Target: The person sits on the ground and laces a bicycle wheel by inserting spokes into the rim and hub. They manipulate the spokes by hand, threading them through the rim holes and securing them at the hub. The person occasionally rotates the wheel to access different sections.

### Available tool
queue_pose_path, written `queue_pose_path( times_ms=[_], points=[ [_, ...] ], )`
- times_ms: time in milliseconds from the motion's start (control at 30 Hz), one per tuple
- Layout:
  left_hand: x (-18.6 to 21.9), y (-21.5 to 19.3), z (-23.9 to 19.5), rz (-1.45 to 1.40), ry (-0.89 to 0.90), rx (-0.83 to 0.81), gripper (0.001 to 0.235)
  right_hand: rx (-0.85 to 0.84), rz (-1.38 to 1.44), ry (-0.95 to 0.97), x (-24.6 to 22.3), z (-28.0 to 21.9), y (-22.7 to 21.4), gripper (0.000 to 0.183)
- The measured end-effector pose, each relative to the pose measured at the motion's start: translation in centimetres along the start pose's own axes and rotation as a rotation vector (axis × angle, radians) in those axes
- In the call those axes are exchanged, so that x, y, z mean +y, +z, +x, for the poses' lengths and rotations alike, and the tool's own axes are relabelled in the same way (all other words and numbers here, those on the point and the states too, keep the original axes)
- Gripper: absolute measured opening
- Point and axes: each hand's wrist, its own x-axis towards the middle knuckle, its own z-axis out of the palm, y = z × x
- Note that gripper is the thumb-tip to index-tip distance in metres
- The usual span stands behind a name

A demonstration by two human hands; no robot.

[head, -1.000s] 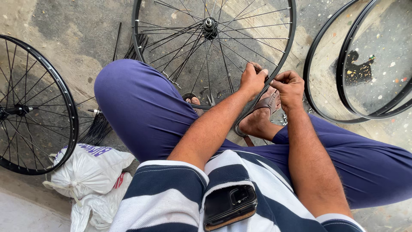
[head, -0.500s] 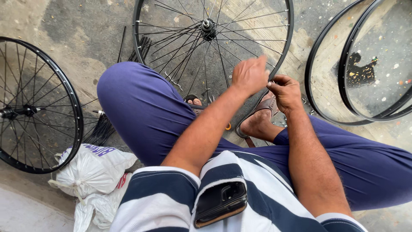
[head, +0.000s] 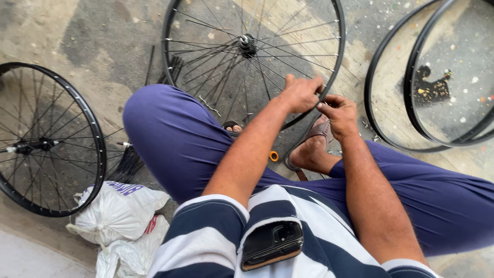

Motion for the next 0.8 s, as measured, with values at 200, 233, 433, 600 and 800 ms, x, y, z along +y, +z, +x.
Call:
queue_pose_path(
  times_ms=[200,233,433,600,800],
  points=[
    [-1.3,1.4,1.1,-0.063,0.037,0.094,0.047,-0.009,-0.011,0.001,0.7,0.3,-0.2,0.023],
    [-1.5,1.7,1.4,-0.071,0.029,0.086,0.046,-0.008,-0.011,0.003,0.9,0.3,-0.3,0.022],
    [-2.1,2.5,1.7,-0.083,0.014,0.096,0.043,-0.021,0.045,0.033,1.6,0.6,-0.3,0.024],
    [-1.9,2.5,1.7,-0.019,0.006,0.093,0.033,-0.026,0.095,0.033,1.8,0.8,-0.6,0.027],
    [-1.6,1.8,1.2,-0.057,0.027,0.084,0.030,-0.061,0.298,0.155,1.9,1.3,-1.7,0.039]
  ],
)
